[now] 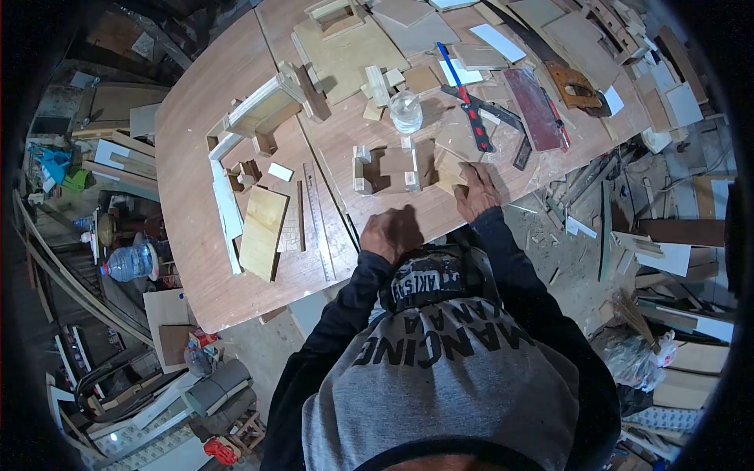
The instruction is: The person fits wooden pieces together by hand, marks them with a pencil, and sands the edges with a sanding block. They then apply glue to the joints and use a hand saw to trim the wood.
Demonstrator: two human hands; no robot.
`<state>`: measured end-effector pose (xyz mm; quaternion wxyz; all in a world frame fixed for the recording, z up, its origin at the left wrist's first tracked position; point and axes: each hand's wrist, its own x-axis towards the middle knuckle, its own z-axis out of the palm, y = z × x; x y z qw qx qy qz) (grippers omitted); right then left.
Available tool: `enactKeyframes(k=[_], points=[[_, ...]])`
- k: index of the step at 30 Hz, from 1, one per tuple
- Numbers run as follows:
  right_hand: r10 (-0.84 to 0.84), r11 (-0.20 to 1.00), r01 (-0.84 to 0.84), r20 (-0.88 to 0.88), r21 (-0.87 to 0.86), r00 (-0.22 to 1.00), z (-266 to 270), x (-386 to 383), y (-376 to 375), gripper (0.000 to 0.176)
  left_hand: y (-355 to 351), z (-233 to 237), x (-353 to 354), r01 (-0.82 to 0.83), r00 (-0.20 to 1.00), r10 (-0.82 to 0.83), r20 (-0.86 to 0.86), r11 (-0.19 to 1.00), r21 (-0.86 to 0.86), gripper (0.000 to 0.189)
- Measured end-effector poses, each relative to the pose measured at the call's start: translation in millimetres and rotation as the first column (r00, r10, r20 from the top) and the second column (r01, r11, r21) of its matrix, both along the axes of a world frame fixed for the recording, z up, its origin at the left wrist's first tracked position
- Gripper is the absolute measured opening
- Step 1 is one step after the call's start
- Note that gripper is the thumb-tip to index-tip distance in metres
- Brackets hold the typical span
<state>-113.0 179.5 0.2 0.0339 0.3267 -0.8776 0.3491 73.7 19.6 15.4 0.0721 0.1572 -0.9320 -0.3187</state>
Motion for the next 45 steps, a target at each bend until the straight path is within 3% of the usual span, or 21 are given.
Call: enactKeyframes(k=[1, 3, 4, 6, 7, 10, 12, 14, 17, 19, 20, 21, 23, 24, 26, 29, 32, 35, 37, 44, 45], points=[[-0.011, 1.000, 0.011, -0.057, -0.003, 0.998, -5, 3, 5, 0.043, 4, 3, 5, -0.224, 0.972, 0.225, -0.075, 0.974, 0.020, 0.039], [-0.019, 1.000, 0.018, -0.115, -0.004, 0.993, -13, 8, 10, 0.039, -6, -3, 7, -0.351, 0.933, 0.351, -0.077, 0.936, 0.021, 0.041], [0.011, 0.999, -0.007, 0.078, -0.053, 0.997, -16, 10, 10, 0.037, -13, -7, 8, -0.469, 0.879, 0.469, -0.081, 0.883, 0.021, 0.043], [0.056, 0.994, -0.028, 0.263, -0.106, 0.963, -19, 15, 8, 0.035, -23, -15, 4, -0.505, 0.850, 0.490, -0.192, 0.862, -0.039, 0.046], [0.054, 0.998, -0.050, 0.223, -0.025, 0.973, -20, 18, 5, 0.034, -29, -19, 1, -0.542, 0.815, 0.495, -0.301, 0.835, -0.095, 0.049], [0.098, 0.995, -0.100, 0.057, 0.018, 0.994, -18, 27, -6, 0.031, -45, -23, -7, -0.490, 0.864, 0.489, -0.123, 0.871, 0.021, 0.053], [0.056, 0.992, -0.071, 0.148, 0.102, 0.987, -7, 31, -12, 0.031, -43, -26, -10, -0.536, 0.831, 0.528, -0.176, 0.844, 0.003, 0.056], [0.023, 0.998, -0.023, 0.001, 0.061, 1.000, 0, 34, -13, 0.036, -44, -34, -11, -0.478, 0.838, 0.496, -0.226, 0.868, 0.134, 0.061], [-0.075, 0.997, 0.065, 0.350, 0.041, 0.934, 18, 33, -11, 0.041, -39, -33, -11, -0.493, 0.825, 0.517, -0.230, 0.856, 0.154, 0.063], [-0.073, 0.977, 0.058, 0.064, 0.206, 0.995, 40, 33, -9, 0.045, -40, -39, -11, -0.501, 0.821, 0.517, -0.243, 0.856, 0.127, 0.063], [-0.069, 0.977, 0.054, 0.063, 0.208, 0.996, 24, 31, -6, 0.045, -41, -42, -10, -0.509, 0.818, 0.516, -0.255, 0.855, 0.098, 0.063], [-0.071, 0.995, 0.065, 0.082, 0.077, 0.994, -4, 26, -1, 0.045, -40, -36, -11, -0.513, 0.815, 0.520, -0.255, 0.852, 0.099, 0.063], [-0.065, 0.996, 0.071, 0.101, -0.056, 0.993, -18, 22, 4, 0.044, -36, -19, -15, -0.490, 0.796, 0.573, -0.195, 0.799, 0.348, 0.062], [-0.044, 0.999, 0.044, -0.049, -0.004, 0.998, -14, 22, 8, 0.044, -39, -20, -14, -0.495, 0.792, 0.578, -0.195, 0.796, 0.349, 0.062], [-0.006, 0.999, 0.017, -0.198, 0.050, 0.980, -11, 23, 10, 0.043, -44, -22, -11, -0.483, 0.841, 0.492, -0.224, 0.870, 0.101, 0.059], [0.002, 0.997, 0.012, -0.172, 0.076, 0.985, -12, 23, 7, 0.041, -46, -9, -12, -0.458, 0.837, 0.502, -0.217, 0.860, 0.226, 0.053], [-0.048, 0.958, 0.085, -0.139, 0.275, 0.989, -16, 21, 5, 0.038, -58, -10, -8, -0.428, 0.869, 0.460, -0.181, 0.884, 0.188, 0.046], [-0.031, 0.992, 0.027, 0.032, 0.127, 0.999, -13, 18, 4, 0.034, -68, -3, -7, -0.419, 0.881, 0.431, -0.193, 0.902, 0.103, 0.031], [0.094, 0.986, -0.091, -0.015, 0.138, 0.995, 23, 23, -5, 0.032, -70, 0, -10, -0.441, 0.881, 0.448, -0.153, 0.894, 0.081, 0.019], [0.183, 0.966, -0.187, 0.040, 0.179, 0.982, 2, 31, -11, 0.025, -72, -5, -8, -0.451, 0.870, 0.469, -0.151, 0.882, 0.137, 0.021], [0.266, 0.933, -0.300, 0.181, 0.197, 0.947, 20, 37, -18, 0.023, -73, -9, -8, -0.451, 0.879, 0.459, -0.126, 0.888, 0.088, 0.021]])
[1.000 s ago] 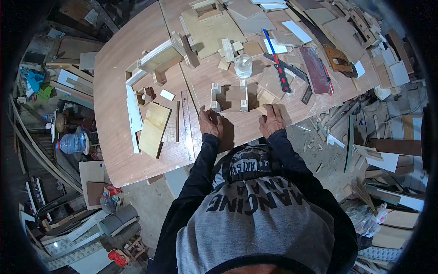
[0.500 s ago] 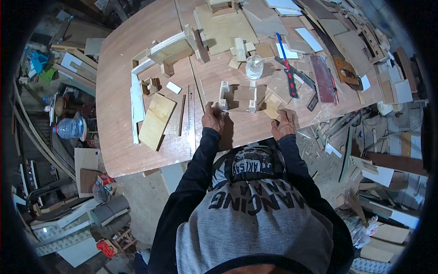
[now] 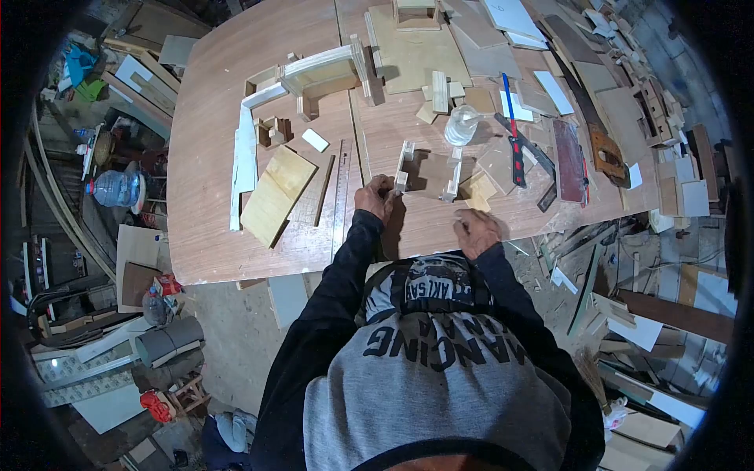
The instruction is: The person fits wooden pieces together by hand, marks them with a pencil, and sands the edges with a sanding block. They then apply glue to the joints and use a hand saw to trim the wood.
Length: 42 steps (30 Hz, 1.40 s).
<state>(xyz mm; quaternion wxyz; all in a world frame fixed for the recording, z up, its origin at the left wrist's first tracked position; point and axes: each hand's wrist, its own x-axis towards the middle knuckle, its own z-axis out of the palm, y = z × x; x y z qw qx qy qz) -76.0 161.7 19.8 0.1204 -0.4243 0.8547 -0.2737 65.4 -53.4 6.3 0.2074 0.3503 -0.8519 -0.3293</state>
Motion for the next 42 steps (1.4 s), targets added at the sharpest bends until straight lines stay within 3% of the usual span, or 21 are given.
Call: enactKeyframes(k=[1, 5, 8, 16, 20, 22, 24, 28, 31, 34, 42], points=[[0.088, 0.994, -0.095, 0.136, 0.046, 0.987, 12, 7, -8, 0.021, -1, -1, 0, 0.006, 0.999, -0.005, 0.047, 0.999, -0.033, 0.021], [0.222, 0.975, -0.223, 0.050, 0.013, 0.974, 16, 20, -30, 0.019, 1, 2, -4, -0.020, 0.997, 0.020, 0.073, 1.000, -0.007, 0.021], [0.238, 0.971, -0.238, 0.020, 0.002, 0.971, 18, 26, -42, 0.019, 1, 3, -5, -0.080, 0.985, 0.067, 0.160, 0.994, 0.076, 0.021], [0.236, 0.966, -0.239, 0.040, 0.098, 0.971, 14, 32, -71, 0.026, 1, 3, -5, -0.063, 0.996, 0.059, 0.067, 0.996, 0.065, 0.019], [0.233, 0.968, -0.251, 0.287, 0.029, 0.929, -27, 30, -74, 0.035, -2, -3, -7, -0.068, 0.990, 0.053, 0.132, 0.992, 0.108, 0.018], [0.231, 0.968, -0.249, 0.346, 0.009, 0.910, -8, 33, -77, 0.038, -3, -5, -7, -0.065, 0.994, 0.057, 0.093, 0.994, 0.086, 0.018], [0.238, 0.971, -0.238, 0.053, 0.007, 0.970, 23, 37, -78, 0.041, -4, -3, -9, -0.068, 0.992, 0.059, 0.113, 0.995, 0.076, 0.019], [0.247, 0.966, -0.254, -0.109, -0.052, 0.963, 32, 35, -84, 0.043, -5, 1, -8, -0.034, 0.990, 0.024, 0.136, 0.997, 0.072, 0.020], [0.174, 0.985, -0.173, 0.072, -0.020, 0.982, 51, 35, -97, 0.043, -5, -9, -7, -0.006, 0.996, 0.007, 0.085, 1.000, -0.009, 0.020], [0.095, 0.995, -0.096, -0.036, -0.041, 0.995, 50, 32, -105, 0.044, -4, -10, -8, 0.009, 0.983, -0.002, 0.184, 0.999, -0.034, 0.021], [0.124, 0.992, -0.124, 0.104, -0.007, 0.987, 42, 24, -112, 0.036, -5, -11, -6, 0.022, 0.990, -0.017, 0.139, 0.999, -0.037, 0.019]])
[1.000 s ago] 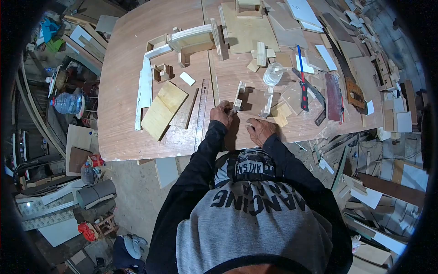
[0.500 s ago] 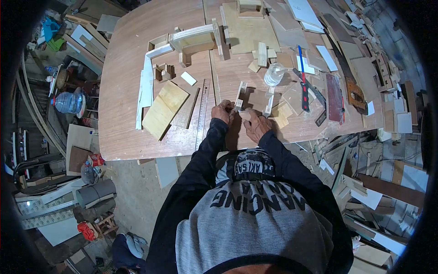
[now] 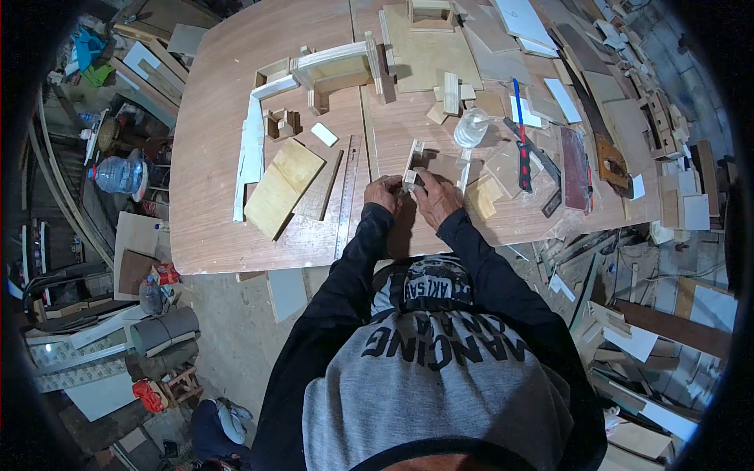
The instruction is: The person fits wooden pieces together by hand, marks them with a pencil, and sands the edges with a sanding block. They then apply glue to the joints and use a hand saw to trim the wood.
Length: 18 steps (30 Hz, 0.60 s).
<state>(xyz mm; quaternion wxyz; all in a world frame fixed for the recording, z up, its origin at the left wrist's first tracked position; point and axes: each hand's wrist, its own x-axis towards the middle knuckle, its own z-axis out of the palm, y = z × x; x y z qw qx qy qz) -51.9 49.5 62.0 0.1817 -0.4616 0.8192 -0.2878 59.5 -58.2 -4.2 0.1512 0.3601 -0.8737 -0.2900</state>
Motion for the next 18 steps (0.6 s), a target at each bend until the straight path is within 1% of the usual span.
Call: enactKeyframes(k=[2, 4, 6, 7, 8, 10, 11, 13, 15, 16, 17, 18], points=[[-0.011, 1.000, 0.011, 0.019, 0.010, 1.000, -2, 0, -1, 0.035, 1, 0, -1, 0.004, 1.000, -0.004, 0.000, 1.000, 0.007, 0.019], [-0.020, 1.000, 0.020, 0.037, 0.019, 0.999, -9, 0, -2, 0.035, -1, -3, -3, 0.007, 0.996, -0.007, 0.086, 1.000, 0.002, 0.021], [-0.012, 0.996, 0.006, -0.075, -0.092, 0.997, -22, 0, -3, 0.035, -2, -6, -3, 0.010, 0.996, -0.009, 0.090, 1.000, -0.007, 0.022], [-0.013, 0.996, 0.006, -0.074, -0.092, 0.997, -43, -1, -5, 0.035, -1, -7, -3, 0.013, 0.995, -0.012, 0.095, 1.000, -0.015, 0.022], [-0.002, 0.991, -0.005, -0.051, -0.132, 0.999, -71, -4, -8, 0.034, -1, -7, -3, 0.013, 0.995, -0.011, 0.095, 1.000, -0.015, 0.022], [0.010, 0.985, -0.014, -0.027, -0.172, 1.000, -59, -1, -9, 0.033, 0, -5, -2, 0.013, 0.999, -0.014, 0.053, 1.000, 0.006, 0.023], [0.018, 0.992, -0.031, -0.108, -0.120, 0.994, -52, -1, -7, 0.032, 0, -4, -2, 0.014, 0.998, -0.014, 0.054, 1.000, 0.006, 0.023], [0.030, 0.997, -0.043, -0.187, -0.066, 0.982, -26, 2, -5, 0.031, -1, -4, -2, 0.008, 0.998, -0.010, 0.060, 0.999, 0.043, 0.023], [0.013, 0.999, -0.017, -0.103, -0.038, 0.995, -16, 3, -5, 0.030, -2, -8, -3, 0.022, 0.996, -0.024, 0.086, 0.999, 0.024, 0.022], [0.012, 0.999, -0.016, -0.103, -0.038, 0.995, -23, 2, -5, 0.030, -3, -10, -3, 0.035, 0.993, -0.036, 0.113, 0.999, 0.007, 0.022], [0.074, 0.996, -0.082, -0.302, -0.015, 0.951, -34, 1, -7, 0.031, -4, -13, -3, 0.036, 0.993, -0.036, 0.113, 0.999, 0.006, 0.022], [0.134, 0.990, -0.142, -0.486, 0.021, 0.864, -39, 0, -7, 0.032, -5, -12, -3, 0.025, 0.995, -0.030, 0.094, 0.998, 0.051, 0.022]])
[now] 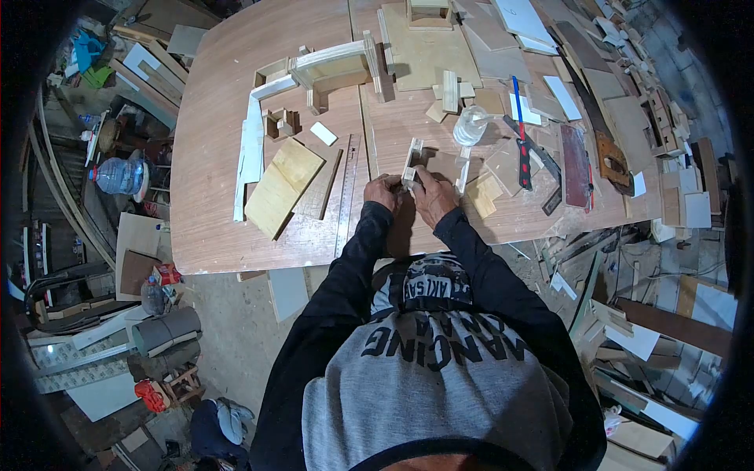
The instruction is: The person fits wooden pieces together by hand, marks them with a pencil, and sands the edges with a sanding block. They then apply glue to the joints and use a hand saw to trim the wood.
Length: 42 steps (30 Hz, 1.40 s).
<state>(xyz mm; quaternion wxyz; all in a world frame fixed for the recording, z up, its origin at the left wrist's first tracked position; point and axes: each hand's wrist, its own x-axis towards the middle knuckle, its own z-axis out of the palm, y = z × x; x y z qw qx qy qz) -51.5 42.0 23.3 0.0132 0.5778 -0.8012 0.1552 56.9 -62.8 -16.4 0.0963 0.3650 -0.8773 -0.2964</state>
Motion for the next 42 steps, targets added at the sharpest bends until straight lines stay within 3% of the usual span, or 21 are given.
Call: enactKeyframes(k=[1, 3, 6, 10, 13, 16, 18, 22, 24, 28, 30, 32, 35, 38, 42], points=[[0.000, 1.000, 0.000, 0.000, 0.000, 1.000, -4, -1, 0, 0.032, 0, 1, 0, -0.011, 1.000, 0.012, -0.018, 0.999, 0.046, 0.021], [-0.038, 0.999, 0.039, 0.235, 0.002, 0.971, -8, -1, -1, 0.032, 1, 9, 0, -0.011, 1.000, 0.012, -0.024, 1.000, 0.029, 0.022], [-0.059, 0.996, 0.076, 0.335, -0.036, 0.940, -6, -1, -1, 0.035, 3, 13, 0, -0.003, 1.000, 0.003, -0.002, 1.000, -0.004, 0.022], [-0.070, 0.996, 0.082, 0.266, -0.032, 0.961, 9, 0, 2, 0.041, 4, 6, -2, 0.023, 1.000, -0.021, 0.022, 0.998, -0.058, 0.025], [-0.095, 0.983, 0.140, 0.333, -0.116, 0.938, 18, 8, 13, 0.044, 5, 3, 1, 0.020, 1.000, -0.020, -0.005, 0.999, -0.027, 0.027], [-0.061, 0.993, 0.085, 0.272, -0.079, 0.960, 29, 9, 21, 0.044, 10, -10, 2, -0.002, 1.000, 0.001, -0.008, 0.997, -0.072, 0.028], [-0.161, 0.968, 0.044, 0.476, 0.248, 0.865, 43, 9, 22, 0.045, 14, -11, 5, -0.024, 0.997, 0.020, -0.076, 0.998, -0.056, 0.028], [-0.180, 0.955, 0.018, 0.532, 0.296, 0.827, 24, 12, 22, 0.047, 17, -11, 5, -0.046, 0.984, 0.033, -0.173, 0.996, -0.073, 0.027], [-0.131, 0.977, 0.002, 0.591, 0.214, 0.796, 15, 12, 23, 0.048, 16, -11, 4, -0.034, 0.991, 0.023, -0.129, 0.996, -0.087, 0.026], [-0.139, 0.973, -0.007, 0.605, 0.232, 0.784, 8, 14, 24, 0.048, 16, -13, 1, -0.024, 0.997, 0.016, -0.070, 0.993, -0.113, 0.022], [-0.120, 0.988, 0.039, 0.570, 0.151, 0.813, 5, 16, 25, 0.049, 14, -17, 0, -0.023, 0.998, 0.017, -0.058, 0.993, -0.115, 0.022], [-0.137, 0.979, 0.023, 0.572, 0.202, 0.808, 5, 15, 22, 0.051, 14, -23, 1, -0.019, 0.999, 0.014, -0.045, 0.993, -0.113, 0.023], [-0.142, 0.972, 0.004, 0.578, 0.234, 0.804, 14, 14, 25, 0.053, 16, -18, 1, -0.017, 0.993, 0.012, -0.120, 0.999, -0.045, 0.023], [-0.153, 0.975, 0.022, 0.595, 0.220, 0.789, 15, 17, 36, 0.056, 16, -17, 3, 0.028, 0.999, -0.033, -0.041, 0.991, -0.131, 0.025], [-0.230, 0.963, 0.101, 0.568, 0.250, 0.790, 2, 8, 68, 0.055, 20, -3, 5, -0.018, 0.991, 0.012, -0.134, 0.999, -0.049, 0.030]])
